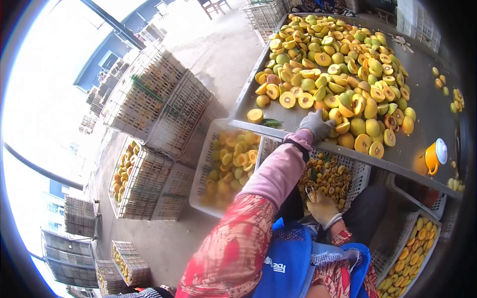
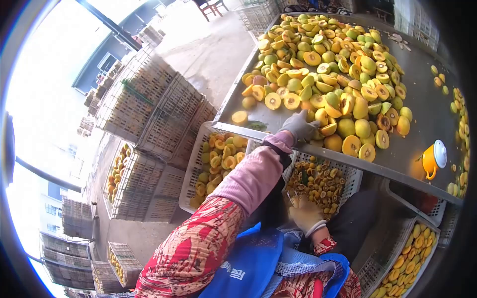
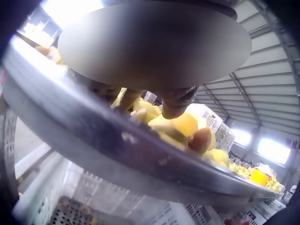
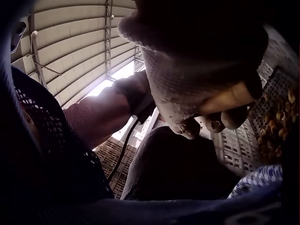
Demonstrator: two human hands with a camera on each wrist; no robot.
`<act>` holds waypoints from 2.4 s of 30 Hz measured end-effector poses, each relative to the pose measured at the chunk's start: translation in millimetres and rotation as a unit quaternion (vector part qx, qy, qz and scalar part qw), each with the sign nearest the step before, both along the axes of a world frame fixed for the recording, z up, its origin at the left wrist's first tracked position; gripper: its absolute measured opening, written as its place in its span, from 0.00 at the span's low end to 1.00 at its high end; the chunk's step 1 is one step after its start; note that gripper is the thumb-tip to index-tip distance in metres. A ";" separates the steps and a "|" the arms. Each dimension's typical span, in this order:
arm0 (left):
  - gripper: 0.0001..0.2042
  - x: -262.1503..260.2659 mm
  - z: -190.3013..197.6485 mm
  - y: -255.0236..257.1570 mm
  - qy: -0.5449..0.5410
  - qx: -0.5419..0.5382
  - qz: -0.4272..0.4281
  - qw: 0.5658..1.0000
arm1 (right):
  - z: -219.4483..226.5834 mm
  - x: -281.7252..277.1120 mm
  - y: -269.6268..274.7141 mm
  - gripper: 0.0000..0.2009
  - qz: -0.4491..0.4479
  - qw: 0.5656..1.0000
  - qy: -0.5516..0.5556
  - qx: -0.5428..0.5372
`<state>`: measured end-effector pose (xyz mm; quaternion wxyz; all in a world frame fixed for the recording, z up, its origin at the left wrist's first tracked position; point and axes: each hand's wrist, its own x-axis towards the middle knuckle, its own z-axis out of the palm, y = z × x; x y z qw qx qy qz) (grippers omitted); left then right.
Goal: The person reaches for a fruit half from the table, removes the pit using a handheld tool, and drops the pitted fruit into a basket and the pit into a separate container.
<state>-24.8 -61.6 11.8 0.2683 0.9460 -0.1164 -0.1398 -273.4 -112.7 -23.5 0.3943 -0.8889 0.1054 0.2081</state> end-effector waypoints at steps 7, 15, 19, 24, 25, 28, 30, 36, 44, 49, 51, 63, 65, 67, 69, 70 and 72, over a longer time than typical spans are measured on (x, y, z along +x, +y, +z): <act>0.14 20.9 -38.4 18.0 0.065 -0.289 0.063 0.953 | -25.4 6.9 -3.0 0.17 -0.162 0.979 -0.056 0.113; 0.20 -97.9 14.8 60.9 -0.062 -0.228 -0.385 0.892 | 15.2 18.5 -24.8 0.27 -0.327 0.662 -0.068 0.671; 0.24 -142.3 -2.4 68.8 -0.032 -0.346 -0.313 0.884 | -9.8 16.0 -38.3 0.23 -0.280 0.705 -0.036 0.651; 0.22 -153.4 -75.8 62.8 -0.036 -0.505 -0.144 0.850 | -1.0 24.6 4.7 0.23 -0.289 0.713 -0.109 0.630; 0.22 -159.0 -67.4 58.7 0.001 -0.485 -0.034 0.874 | -30.4 31.5 6.3 0.21 -0.302 0.760 -0.100 0.566; 0.23 -149.8 -66.6 60.3 0.184 -0.614 0.198 0.742 | -91.8 30.2 1.6 0.13 -0.232 0.755 -0.197 0.581; 0.27 -147.0 -73.4 64.7 0.203 -0.691 0.134 0.681 | -40.1 19.1 6.4 0.11 -0.236 0.830 -0.067 0.501; 0.28 -148.6 -59.0 58.2 0.239 -0.636 0.154 0.717 | -16.7 7.5 9.7 0.20 -0.078 0.981 -0.176 -0.005; 0.20 -144.5 -81.1 54.7 0.211 -0.657 0.134 0.711 | -12.4 24.5 11.5 0.22 -0.113 0.993 -0.023 0.016; 0.20 -148.1 -83.7 52.8 0.199 -0.638 0.122 0.734 | -7.5 26.4 11.4 0.22 -0.110 0.994 -0.009 0.023; 0.20 -148.7 -78.4 51.0 0.202 -0.640 0.139 0.728 | -1.2 29.2 12.7 0.22 -0.113 0.993 0.022 0.009; 0.18 -137.2 -88.3 52.6 0.203 -0.663 0.215 0.688 | -21.1 40.7 11.6 0.19 -0.090 0.992 0.031 0.083; 0.17 -139.3 -79.7 55.1 0.269 -0.647 0.196 0.686 | -24.3 37.9 8.6 0.18 -0.058 0.995 0.023 0.080; 0.16 -140.7 -77.5 56.7 0.313 -0.623 0.189 0.692 | -22.0 34.9 6.2 0.17 -0.053 0.994 0.023 0.095; 0.15 -139.9 -84.1 57.9 0.330 -0.593 0.196 0.708 | -26.2 35.9 -1.7 0.16 -0.018 0.994 0.029 0.107; 0.16 -142.0 -84.5 58.9 0.309 -0.567 0.184 0.741 | -25.5 35.7 -3.7 0.16 -0.022 0.989 0.056 0.138; 0.16 -142.3 -98.4 59.2 0.261 -0.578 0.196 0.747 | -19.0 35.7 -8.3 0.17 -0.031 0.973 0.107 0.201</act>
